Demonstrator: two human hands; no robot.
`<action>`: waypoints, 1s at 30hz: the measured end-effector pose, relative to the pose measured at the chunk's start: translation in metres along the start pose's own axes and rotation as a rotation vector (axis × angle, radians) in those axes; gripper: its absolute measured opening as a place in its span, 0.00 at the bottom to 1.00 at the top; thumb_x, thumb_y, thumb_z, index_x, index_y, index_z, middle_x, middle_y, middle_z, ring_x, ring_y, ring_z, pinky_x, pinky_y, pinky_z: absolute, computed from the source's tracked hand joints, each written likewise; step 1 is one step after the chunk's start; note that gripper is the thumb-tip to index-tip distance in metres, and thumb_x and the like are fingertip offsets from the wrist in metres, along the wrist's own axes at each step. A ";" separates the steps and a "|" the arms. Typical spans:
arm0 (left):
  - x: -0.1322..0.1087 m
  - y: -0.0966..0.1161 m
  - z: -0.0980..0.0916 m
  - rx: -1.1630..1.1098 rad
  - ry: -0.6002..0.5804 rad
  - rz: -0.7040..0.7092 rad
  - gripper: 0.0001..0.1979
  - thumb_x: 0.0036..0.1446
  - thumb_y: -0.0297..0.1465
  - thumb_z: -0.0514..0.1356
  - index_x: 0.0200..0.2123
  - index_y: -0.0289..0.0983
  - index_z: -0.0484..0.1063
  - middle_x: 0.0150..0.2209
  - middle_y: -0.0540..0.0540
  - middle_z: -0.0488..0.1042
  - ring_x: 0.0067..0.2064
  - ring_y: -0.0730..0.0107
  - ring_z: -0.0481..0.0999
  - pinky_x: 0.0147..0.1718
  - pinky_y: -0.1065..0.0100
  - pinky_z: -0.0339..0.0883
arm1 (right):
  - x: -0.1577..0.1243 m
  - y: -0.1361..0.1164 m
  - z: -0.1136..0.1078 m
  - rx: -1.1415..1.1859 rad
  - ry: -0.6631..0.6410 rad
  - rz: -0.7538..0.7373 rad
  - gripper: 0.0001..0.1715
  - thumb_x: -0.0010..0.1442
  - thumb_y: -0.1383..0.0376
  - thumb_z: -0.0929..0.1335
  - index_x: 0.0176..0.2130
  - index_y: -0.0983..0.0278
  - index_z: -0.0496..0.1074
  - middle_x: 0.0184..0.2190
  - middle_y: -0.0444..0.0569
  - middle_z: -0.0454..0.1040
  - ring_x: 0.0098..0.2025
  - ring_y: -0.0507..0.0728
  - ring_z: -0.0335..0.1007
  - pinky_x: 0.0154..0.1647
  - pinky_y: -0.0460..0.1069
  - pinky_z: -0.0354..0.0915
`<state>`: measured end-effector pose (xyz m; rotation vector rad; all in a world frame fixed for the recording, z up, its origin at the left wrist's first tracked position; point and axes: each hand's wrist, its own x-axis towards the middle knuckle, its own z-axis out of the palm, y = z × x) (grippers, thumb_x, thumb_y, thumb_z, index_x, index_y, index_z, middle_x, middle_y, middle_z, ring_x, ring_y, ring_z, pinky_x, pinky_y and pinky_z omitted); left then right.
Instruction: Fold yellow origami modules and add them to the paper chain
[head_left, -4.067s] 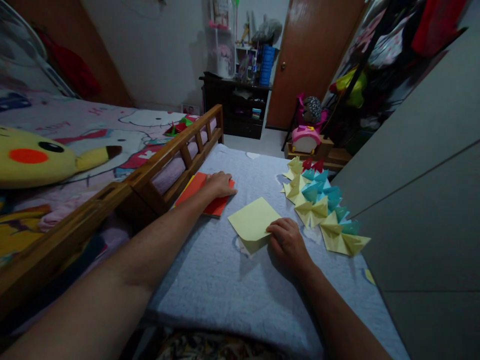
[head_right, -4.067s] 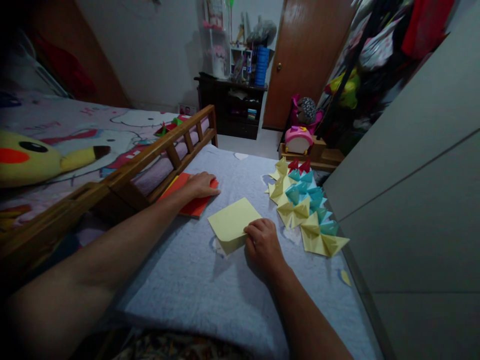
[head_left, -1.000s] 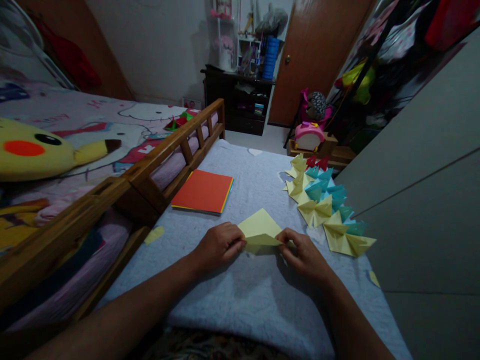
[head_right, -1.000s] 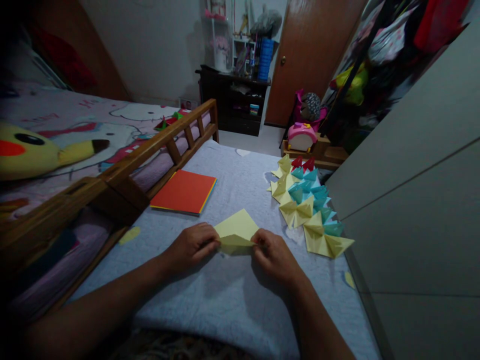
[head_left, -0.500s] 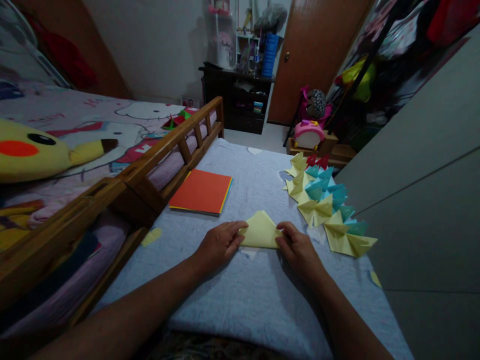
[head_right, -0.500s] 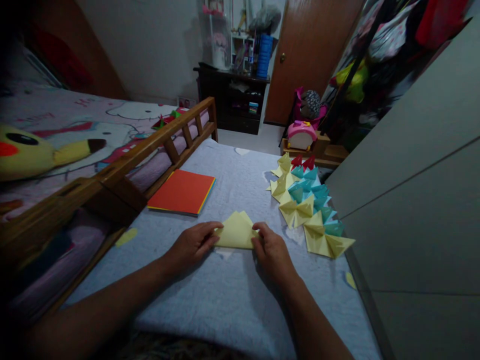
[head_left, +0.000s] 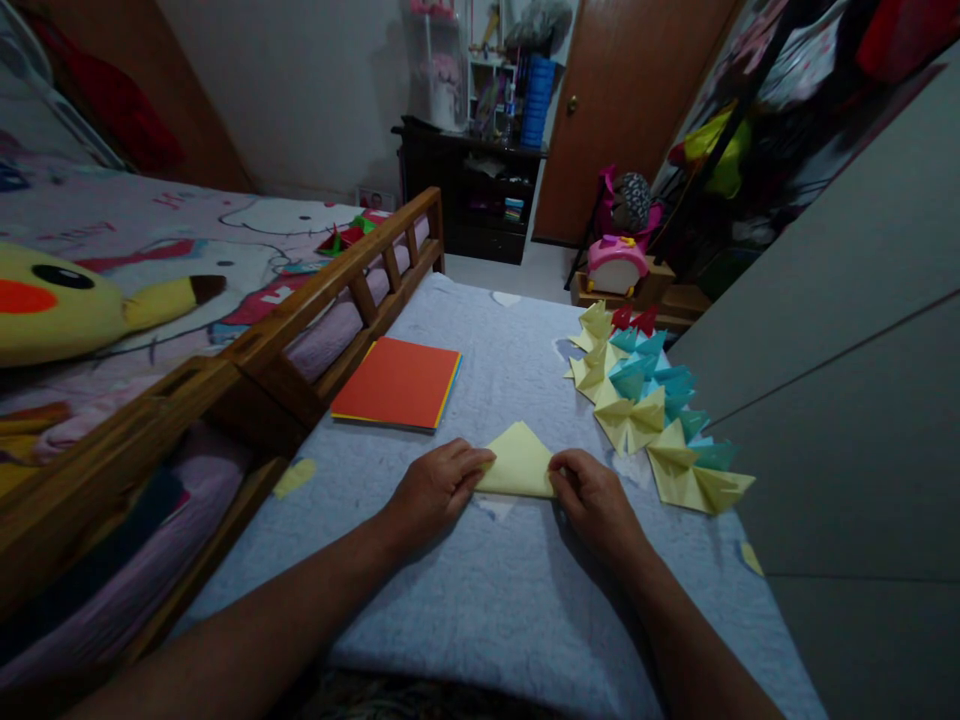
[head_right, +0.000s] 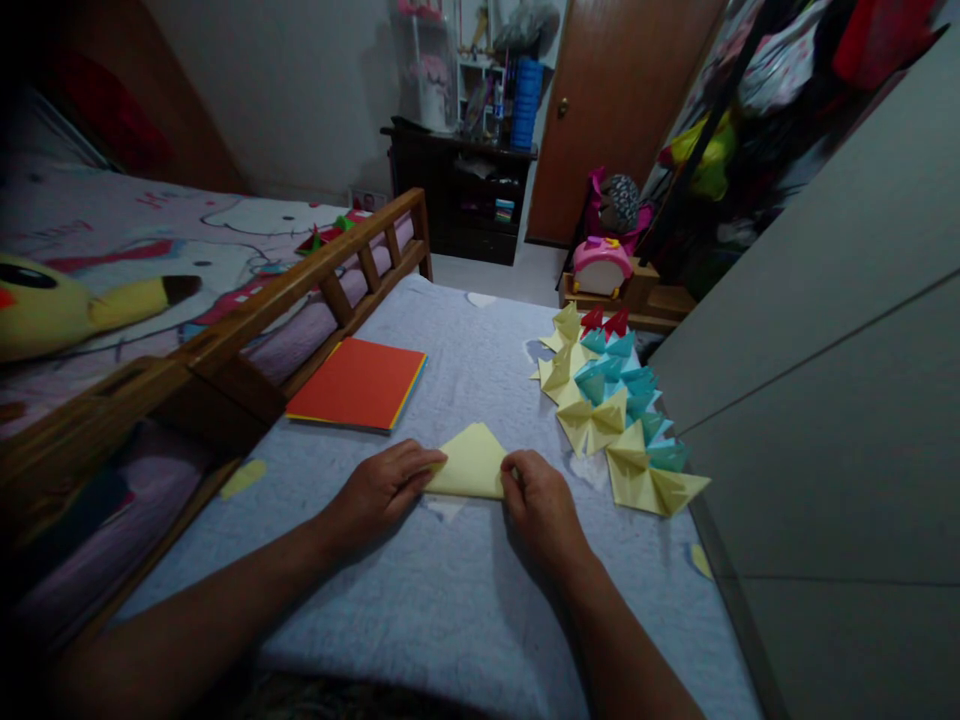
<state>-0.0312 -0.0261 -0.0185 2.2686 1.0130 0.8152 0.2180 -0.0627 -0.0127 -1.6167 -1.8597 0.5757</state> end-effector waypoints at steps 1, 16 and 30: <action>0.000 0.000 -0.001 -0.018 0.004 0.003 0.13 0.66 0.26 0.53 0.49 0.36 0.74 0.38 0.44 0.74 0.40 0.65 0.75 0.39 0.64 0.70 | 0.000 -0.001 -0.001 0.005 -0.008 -0.011 0.07 0.62 0.66 0.63 0.37 0.63 0.71 0.30 0.47 0.72 0.30 0.54 0.66 0.32 0.48 0.60; -0.002 0.002 -0.005 0.190 -0.135 -0.048 0.12 0.63 0.25 0.54 0.44 0.37 0.76 0.35 0.46 0.72 0.35 0.64 0.74 0.34 0.66 0.67 | -0.003 -0.005 0.001 -0.103 -0.129 -0.039 0.07 0.63 0.67 0.63 0.36 0.63 0.71 0.31 0.47 0.73 0.32 0.55 0.68 0.35 0.49 0.59; -0.002 0.009 0.000 0.518 -0.039 0.148 0.11 0.68 0.33 0.55 0.45 0.36 0.75 0.51 0.38 0.75 0.50 0.52 0.72 0.49 0.50 0.68 | 0.002 -0.004 0.001 -0.097 -0.122 0.018 0.08 0.63 0.66 0.63 0.36 0.62 0.73 0.31 0.47 0.76 0.32 0.55 0.69 0.35 0.49 0.59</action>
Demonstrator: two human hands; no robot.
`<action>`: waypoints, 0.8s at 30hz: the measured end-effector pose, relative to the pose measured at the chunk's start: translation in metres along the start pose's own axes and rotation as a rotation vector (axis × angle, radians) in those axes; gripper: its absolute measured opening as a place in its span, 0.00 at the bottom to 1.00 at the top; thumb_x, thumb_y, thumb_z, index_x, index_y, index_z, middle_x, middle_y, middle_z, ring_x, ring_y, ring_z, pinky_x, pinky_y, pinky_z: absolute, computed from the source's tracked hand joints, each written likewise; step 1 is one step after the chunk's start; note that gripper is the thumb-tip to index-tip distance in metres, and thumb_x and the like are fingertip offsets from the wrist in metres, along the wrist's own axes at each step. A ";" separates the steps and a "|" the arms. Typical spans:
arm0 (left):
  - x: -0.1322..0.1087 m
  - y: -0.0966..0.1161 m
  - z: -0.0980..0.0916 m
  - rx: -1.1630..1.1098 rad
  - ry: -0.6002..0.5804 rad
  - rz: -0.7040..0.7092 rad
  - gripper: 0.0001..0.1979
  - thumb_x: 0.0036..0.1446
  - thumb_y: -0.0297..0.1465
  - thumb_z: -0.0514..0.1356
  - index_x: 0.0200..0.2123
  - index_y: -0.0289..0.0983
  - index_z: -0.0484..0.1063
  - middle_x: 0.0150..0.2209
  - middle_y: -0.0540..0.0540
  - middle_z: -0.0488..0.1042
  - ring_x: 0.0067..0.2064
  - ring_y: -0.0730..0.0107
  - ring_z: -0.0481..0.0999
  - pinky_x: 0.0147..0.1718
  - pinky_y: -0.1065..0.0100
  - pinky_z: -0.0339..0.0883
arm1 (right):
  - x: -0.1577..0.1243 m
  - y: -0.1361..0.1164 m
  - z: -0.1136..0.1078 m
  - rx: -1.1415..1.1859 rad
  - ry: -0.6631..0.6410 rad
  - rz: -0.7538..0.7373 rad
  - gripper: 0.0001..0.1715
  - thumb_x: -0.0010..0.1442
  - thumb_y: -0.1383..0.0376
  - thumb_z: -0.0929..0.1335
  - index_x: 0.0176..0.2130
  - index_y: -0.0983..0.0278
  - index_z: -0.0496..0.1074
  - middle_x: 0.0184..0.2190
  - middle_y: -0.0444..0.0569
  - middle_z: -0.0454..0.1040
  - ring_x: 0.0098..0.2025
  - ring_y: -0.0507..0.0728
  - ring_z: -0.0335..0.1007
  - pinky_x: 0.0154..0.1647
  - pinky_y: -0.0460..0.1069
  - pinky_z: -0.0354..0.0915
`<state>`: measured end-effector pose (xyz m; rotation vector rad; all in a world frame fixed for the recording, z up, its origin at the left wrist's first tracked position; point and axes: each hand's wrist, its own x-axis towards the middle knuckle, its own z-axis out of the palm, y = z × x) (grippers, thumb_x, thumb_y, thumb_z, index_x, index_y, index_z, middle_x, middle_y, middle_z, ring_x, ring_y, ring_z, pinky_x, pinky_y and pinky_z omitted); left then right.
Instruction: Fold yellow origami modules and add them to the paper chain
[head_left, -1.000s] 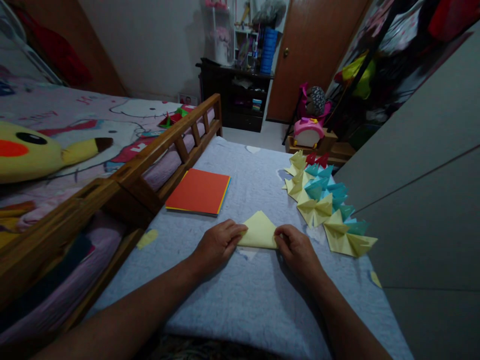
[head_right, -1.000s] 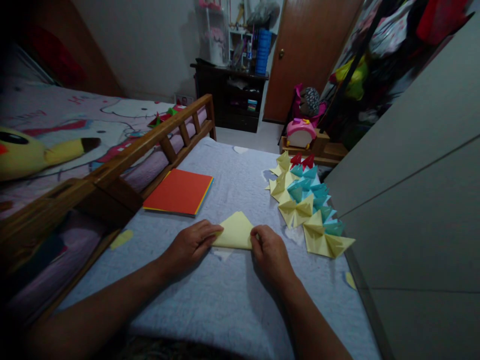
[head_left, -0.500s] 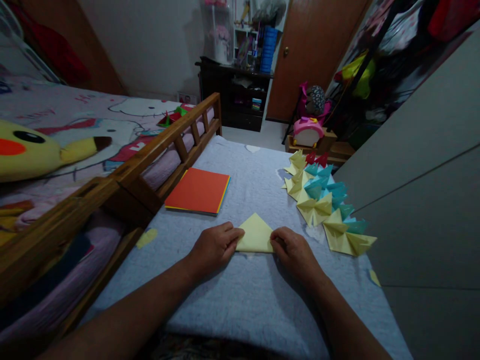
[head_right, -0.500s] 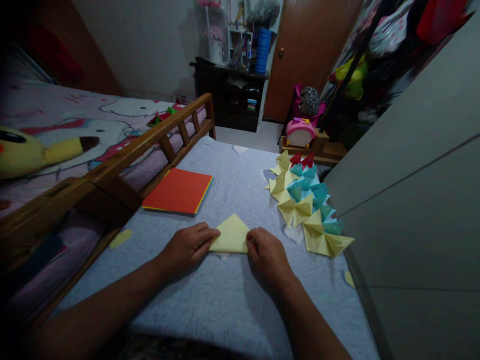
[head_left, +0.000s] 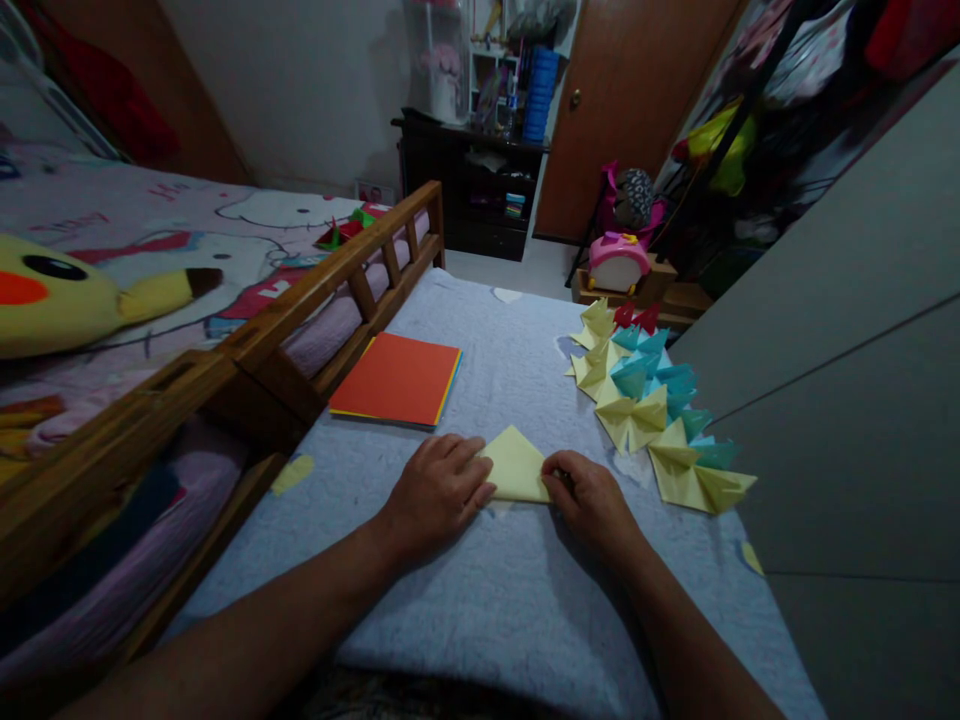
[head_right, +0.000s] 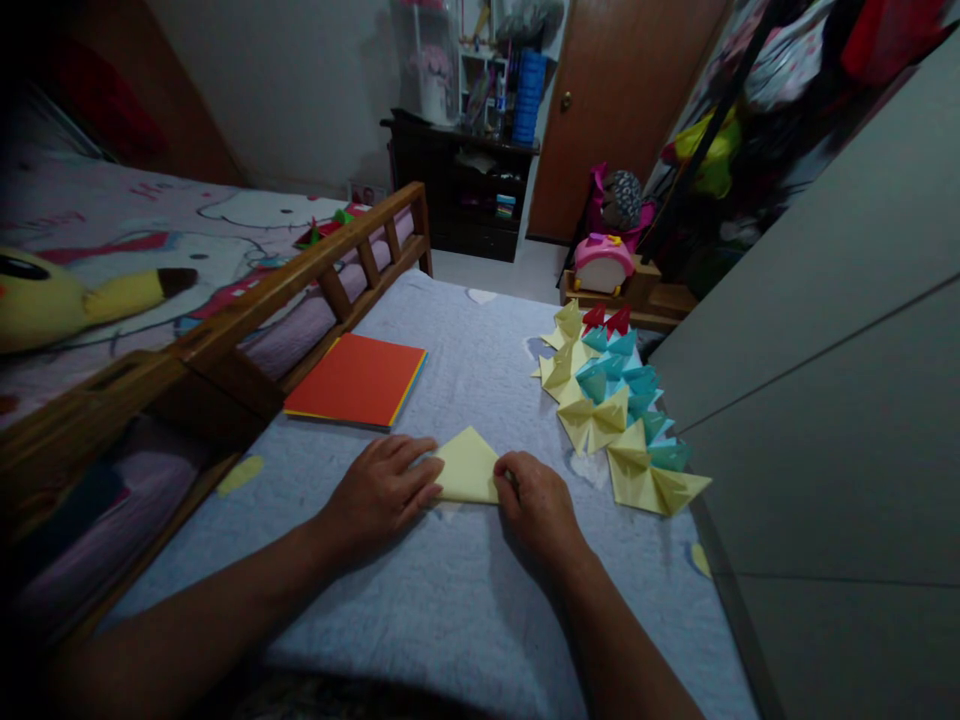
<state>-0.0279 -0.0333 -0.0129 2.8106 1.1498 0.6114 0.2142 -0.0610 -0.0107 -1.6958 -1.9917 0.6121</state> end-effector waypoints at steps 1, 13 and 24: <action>0.000 0.002 0.001 -0.005 0.007 0.041 0.11 0.68 0.32 0.55 0.48 0.36 0.74 0.54 0.38 0.75 0.53 0.51 0.71 0.52 0.49 0.67 | 0.000 0.000 0.000 -0.004 -0.001 0.000 0.08 0.63 0.66 0.63 0.36 0.62 0.73 0.31 0.47 0.75 0.31 0.55 0.68 0.34 0.49 0.59; -0.004 0.003 0.017 -0.079 -0.090 0.187 0.18 0.68 0.24 0.52 0.60 0.33 0.66 0.61 0.36 0.71 0.62 0.54 0.70 0.58 0.52 0.67 | 0.003 -0.001 -0.001 -0.012 0.000 0.023 0.08 0.62 0.65 0.64 0.35 0.62 0.73 0.26 0.45 0.73 0.27 0.54 0.65 0.32 0.48 0.57; -0.002 0.002 0.017 -0.136 -0.078 0.142 0.19 0.68 0.24 0.53 0.61 0.36 0.66 0.61 0.36 0.71 0.62 0.54 0.70 0.57 0.51 0.69 | -0.001 0.003 -0.002 0.058 0.047 -0.016 0.11 0.61 0.65 0.63 0.40 0.63 0.74 0.32 0.49 0.76 0.30 0.55 0.68 0.34 0.49 0.62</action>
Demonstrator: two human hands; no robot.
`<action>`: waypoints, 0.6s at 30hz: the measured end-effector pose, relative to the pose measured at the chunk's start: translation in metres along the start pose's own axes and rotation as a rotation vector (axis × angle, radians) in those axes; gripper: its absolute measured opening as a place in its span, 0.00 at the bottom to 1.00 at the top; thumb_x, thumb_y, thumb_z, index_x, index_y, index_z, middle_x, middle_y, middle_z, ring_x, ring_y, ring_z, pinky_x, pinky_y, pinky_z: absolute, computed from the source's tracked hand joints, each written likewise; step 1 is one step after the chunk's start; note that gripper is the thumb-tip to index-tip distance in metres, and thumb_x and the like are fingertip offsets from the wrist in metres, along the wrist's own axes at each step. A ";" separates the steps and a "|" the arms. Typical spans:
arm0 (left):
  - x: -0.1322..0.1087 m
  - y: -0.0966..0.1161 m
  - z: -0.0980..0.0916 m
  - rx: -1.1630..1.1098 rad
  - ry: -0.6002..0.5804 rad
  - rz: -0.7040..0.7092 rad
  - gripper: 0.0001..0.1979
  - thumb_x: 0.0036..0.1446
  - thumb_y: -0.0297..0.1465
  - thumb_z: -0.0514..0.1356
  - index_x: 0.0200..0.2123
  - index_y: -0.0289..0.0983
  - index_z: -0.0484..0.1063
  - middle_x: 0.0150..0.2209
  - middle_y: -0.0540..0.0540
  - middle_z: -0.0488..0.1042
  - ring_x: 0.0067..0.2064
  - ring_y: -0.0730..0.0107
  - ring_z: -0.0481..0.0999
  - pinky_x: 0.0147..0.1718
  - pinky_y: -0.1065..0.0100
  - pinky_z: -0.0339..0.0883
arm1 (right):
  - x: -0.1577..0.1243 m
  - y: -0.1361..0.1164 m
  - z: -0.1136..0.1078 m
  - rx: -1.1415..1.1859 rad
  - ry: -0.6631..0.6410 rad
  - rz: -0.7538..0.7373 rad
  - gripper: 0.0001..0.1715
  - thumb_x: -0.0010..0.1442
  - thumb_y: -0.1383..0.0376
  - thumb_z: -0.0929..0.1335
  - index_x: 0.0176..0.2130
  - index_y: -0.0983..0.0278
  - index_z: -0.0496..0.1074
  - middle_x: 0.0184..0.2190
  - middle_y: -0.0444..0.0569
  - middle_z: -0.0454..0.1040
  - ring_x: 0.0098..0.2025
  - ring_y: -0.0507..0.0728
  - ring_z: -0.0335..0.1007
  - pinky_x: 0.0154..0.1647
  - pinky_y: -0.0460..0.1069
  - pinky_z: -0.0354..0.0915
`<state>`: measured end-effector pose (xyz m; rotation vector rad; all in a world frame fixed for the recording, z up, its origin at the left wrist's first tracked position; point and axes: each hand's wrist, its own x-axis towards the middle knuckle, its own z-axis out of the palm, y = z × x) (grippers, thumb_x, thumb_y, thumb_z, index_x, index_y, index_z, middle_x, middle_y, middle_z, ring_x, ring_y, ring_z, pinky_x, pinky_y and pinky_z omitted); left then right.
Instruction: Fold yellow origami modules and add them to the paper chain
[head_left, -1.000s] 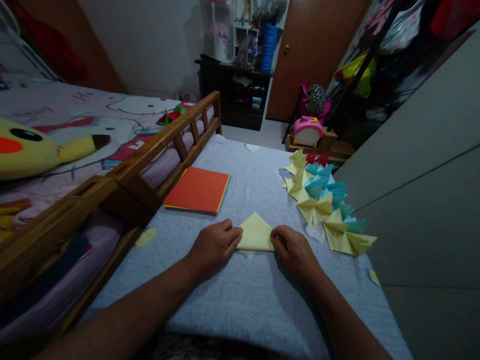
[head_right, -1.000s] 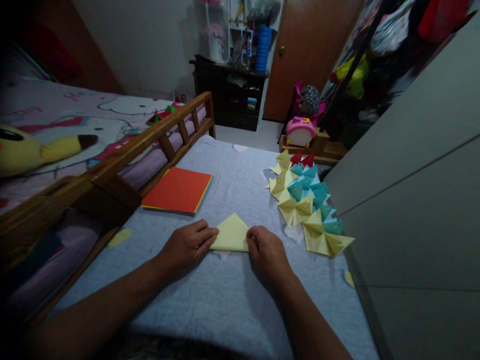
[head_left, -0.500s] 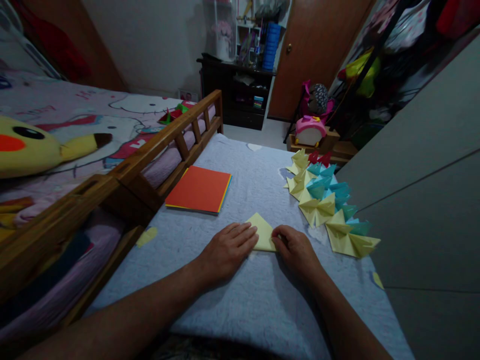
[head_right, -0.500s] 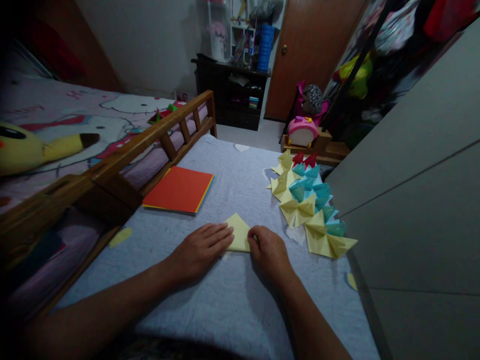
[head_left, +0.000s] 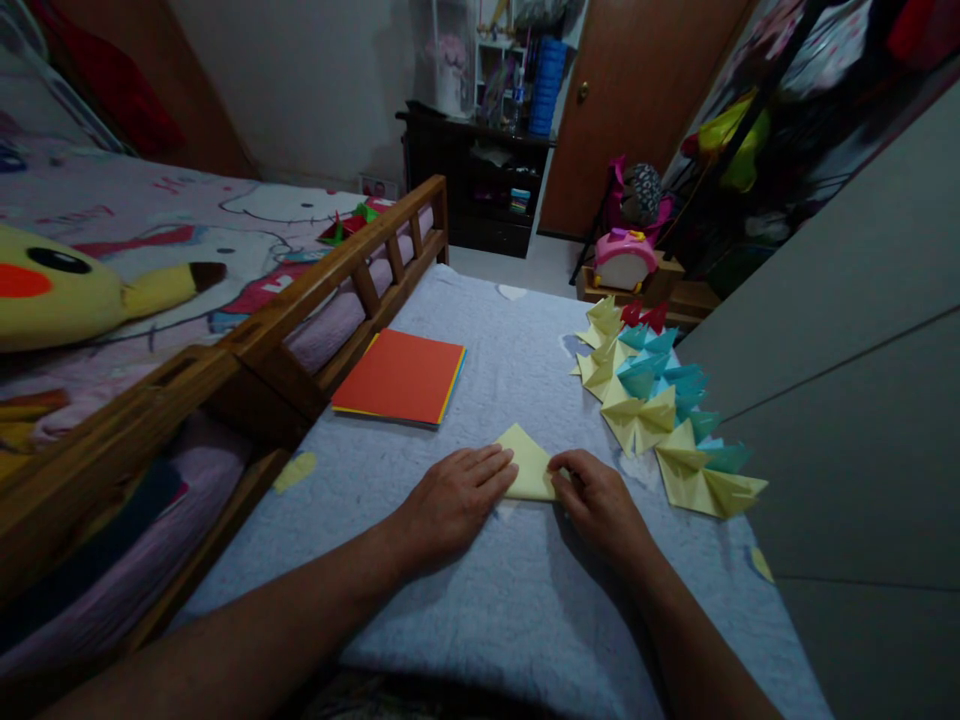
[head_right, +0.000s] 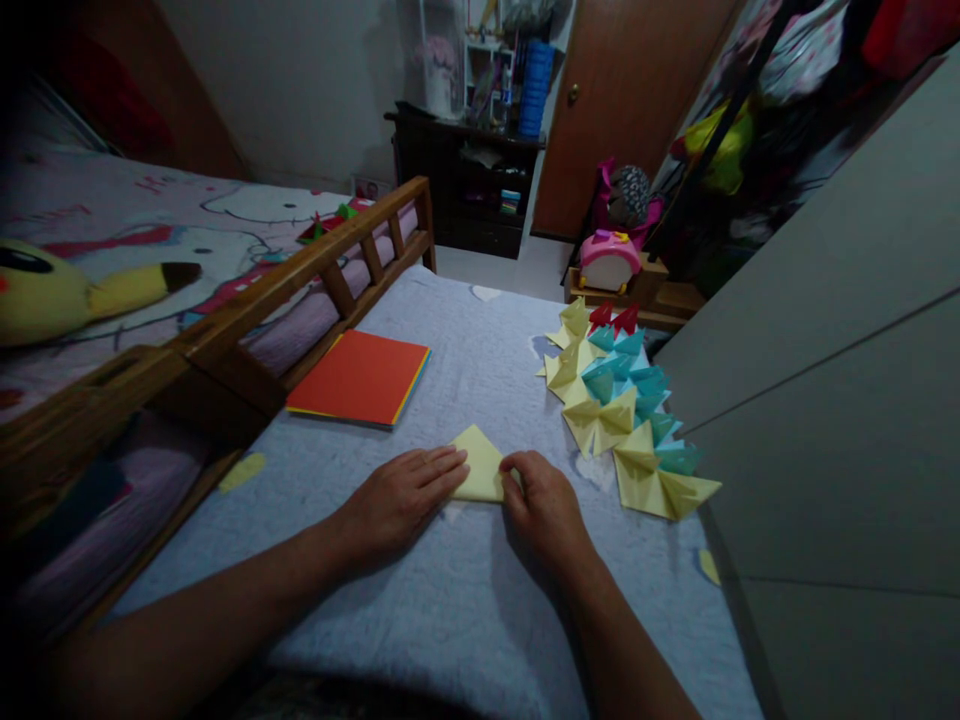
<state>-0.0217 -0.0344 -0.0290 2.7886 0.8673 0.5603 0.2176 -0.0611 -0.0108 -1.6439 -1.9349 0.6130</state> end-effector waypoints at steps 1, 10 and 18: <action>0.000 0.000 0.000 -0.002 0.001 0.000 0.20 0.68 0.24 0.53 0.61 0.36 0.66 0.61 0.36 0.71 0.62 0.54 0.70 0.57 0.51 0.69 | 0.000 0.000 0.000 -0.002 0.001 0.001 0.11 0.61 0.65 0.63 0.40 0.63 0.74 0.33 0.49 0.76 0.31 0.55 0.68 0.34 0.49 0.63; 0.001 -0.001 -0.002 -0.003 -0.002 -0.006 0.19 0.69 0.25 0.52 0.61 0.35 0.66 0.61 0.36 0.71 0.62 0.52 0.70 0.56 0.50 0.69 | 0.000 -0.002 0.001 -0.017 0.002 0.013 0.10 0.61 0.67 0.63 0.39 0.63 0.73 0.34 0.50 0.77 0.33 0.56 0.71 0.37 0.50 0.64; 0.002 0.000 -0.003 -0.004 -0.002 -0.012 0.19 0.69 0.25 0.51 0.61 0.35 0.67 0.61 0.36 0.71 0.63 0.53 0.69 0.57 0.50 0.68 | 0.000 -0.001 0.001 -0.024 -0.010 0.018 0.10 0.61 0.66 0.63 0.40 0.64 0.73 0.36 0.51 0.77 0.36 0.57 0.72 0.39 0.51 0.64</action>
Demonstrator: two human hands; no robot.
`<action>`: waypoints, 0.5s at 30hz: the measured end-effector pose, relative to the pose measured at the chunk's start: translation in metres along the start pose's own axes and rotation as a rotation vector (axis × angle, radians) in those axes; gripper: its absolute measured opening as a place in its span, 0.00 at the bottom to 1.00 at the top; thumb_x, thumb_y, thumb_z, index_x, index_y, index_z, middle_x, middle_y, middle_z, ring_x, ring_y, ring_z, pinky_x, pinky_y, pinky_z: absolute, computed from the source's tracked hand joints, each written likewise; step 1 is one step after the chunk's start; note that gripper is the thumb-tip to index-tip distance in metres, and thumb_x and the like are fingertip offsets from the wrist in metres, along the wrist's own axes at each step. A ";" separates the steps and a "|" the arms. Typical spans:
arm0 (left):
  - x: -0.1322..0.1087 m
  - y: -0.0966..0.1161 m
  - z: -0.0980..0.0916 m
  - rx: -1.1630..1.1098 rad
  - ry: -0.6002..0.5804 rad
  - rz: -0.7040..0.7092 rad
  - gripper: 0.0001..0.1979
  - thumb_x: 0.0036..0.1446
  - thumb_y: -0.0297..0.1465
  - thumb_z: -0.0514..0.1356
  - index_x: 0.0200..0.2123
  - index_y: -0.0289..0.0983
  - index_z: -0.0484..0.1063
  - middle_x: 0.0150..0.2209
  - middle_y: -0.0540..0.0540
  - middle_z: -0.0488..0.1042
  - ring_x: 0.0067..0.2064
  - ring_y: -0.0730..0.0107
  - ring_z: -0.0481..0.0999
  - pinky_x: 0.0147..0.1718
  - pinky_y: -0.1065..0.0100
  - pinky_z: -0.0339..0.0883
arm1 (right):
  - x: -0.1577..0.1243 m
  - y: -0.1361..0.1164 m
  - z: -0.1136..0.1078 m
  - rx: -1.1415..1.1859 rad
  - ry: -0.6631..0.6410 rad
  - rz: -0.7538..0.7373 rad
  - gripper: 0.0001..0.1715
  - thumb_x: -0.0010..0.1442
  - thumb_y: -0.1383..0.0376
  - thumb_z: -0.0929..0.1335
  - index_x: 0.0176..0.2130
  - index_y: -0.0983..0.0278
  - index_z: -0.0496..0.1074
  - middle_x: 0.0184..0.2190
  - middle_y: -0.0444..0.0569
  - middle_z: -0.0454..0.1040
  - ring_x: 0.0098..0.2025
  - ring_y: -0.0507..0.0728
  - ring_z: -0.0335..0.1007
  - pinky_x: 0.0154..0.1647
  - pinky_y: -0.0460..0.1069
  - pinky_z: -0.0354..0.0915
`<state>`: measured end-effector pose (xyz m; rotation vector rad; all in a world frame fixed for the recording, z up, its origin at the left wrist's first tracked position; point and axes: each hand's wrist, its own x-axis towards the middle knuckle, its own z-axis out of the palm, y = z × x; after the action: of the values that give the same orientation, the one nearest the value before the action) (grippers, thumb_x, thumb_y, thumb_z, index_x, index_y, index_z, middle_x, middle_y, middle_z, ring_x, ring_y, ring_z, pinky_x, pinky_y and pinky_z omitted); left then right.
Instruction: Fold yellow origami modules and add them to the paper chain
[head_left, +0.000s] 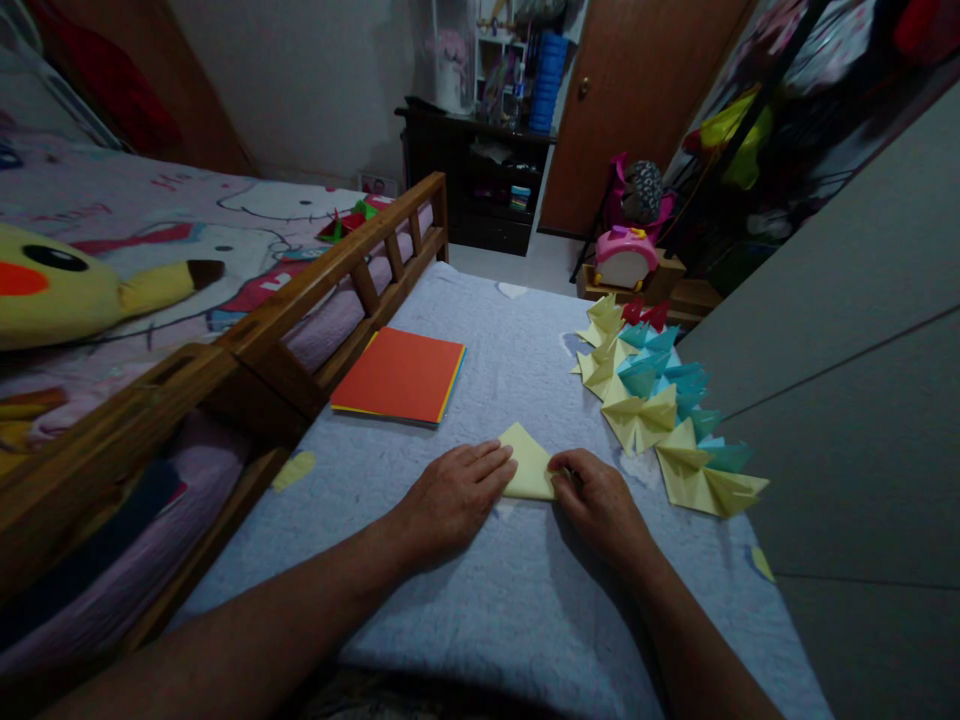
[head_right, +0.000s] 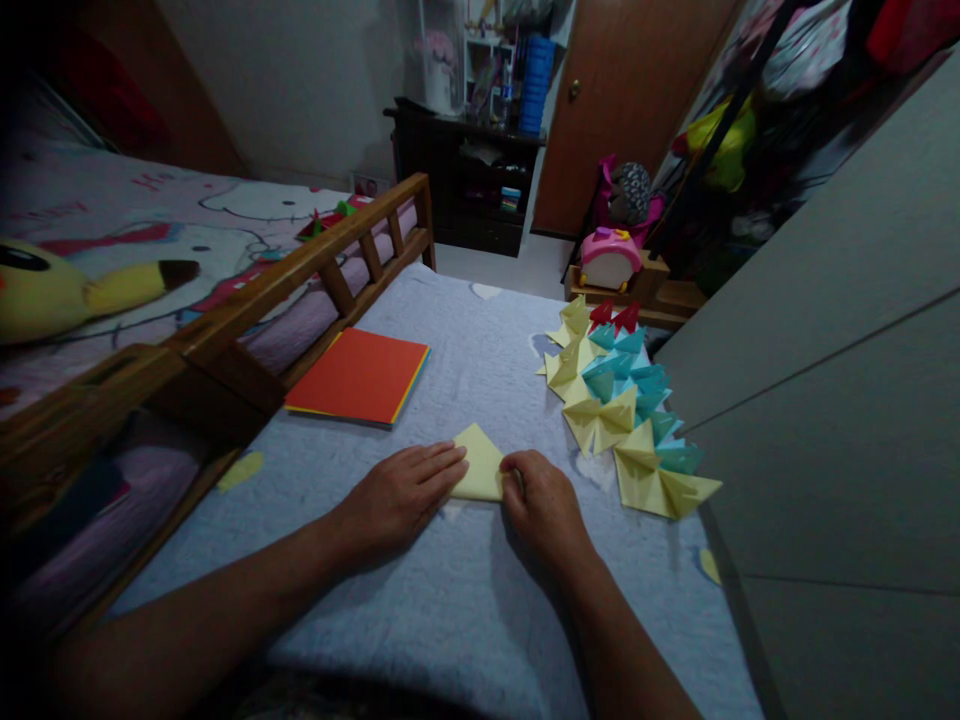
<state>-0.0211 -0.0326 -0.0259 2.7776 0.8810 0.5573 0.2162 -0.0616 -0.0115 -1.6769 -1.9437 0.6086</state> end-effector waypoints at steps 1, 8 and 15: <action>0.000 0.000 0.000 -0.006 0.002 0.000 0.19 0.69 0.26 0.51 0.61 0.35 0.67 0.61 0.37 0.71 0.62 0.54 0.70 0.57 0.50 0.68 | 0.000 0.000 0.000 -0.004 0.004 -0.003 0.10 0.61 0.66 0.63 0.39 0.63 0.73 0.35 0.51 0.77 0.35 0.57 0.72 0.39 0.51 0.64; 0.003 -0.001 -0.003 -0.090 0.114 -0.088 0.13 0.70 0.30 0.51 0.49 0.36 0.74 0.50 0.39 0.78 0.52 0.57 0.76 0.50 0.52 0.72 | 0.000 0.000 0.000 -0.015 -0.005 -0.012 0.09 0.61 0.66 0.63 0.39 0.62 0.72 0.33 0.48 0.76 0.32 0.55 0.68 0.35 0.49 0.61; 0.009 0.002 -0.013 -0.109 0.045 -0.303 0.09 0.65 0.28 0.55 0.46 0.35 0.72 0.46 0.40 0.75 0.48 0.55 0.72 0.48 0.53 0.70 | 0.000 0.000 0.001 -0.032 -0.026 -0.026 0.09 0.62 0.66 0.63 0.39 0.63 0.72 0.34 0.49 0.74 0.33 0.56 0.68 0.36 0.50 0.61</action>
<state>-0.0183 -0.0280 -0.0109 2.4793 1.2135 0.5965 0.2155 -0.0621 -0.0121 -1.6684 -1.9996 0.5957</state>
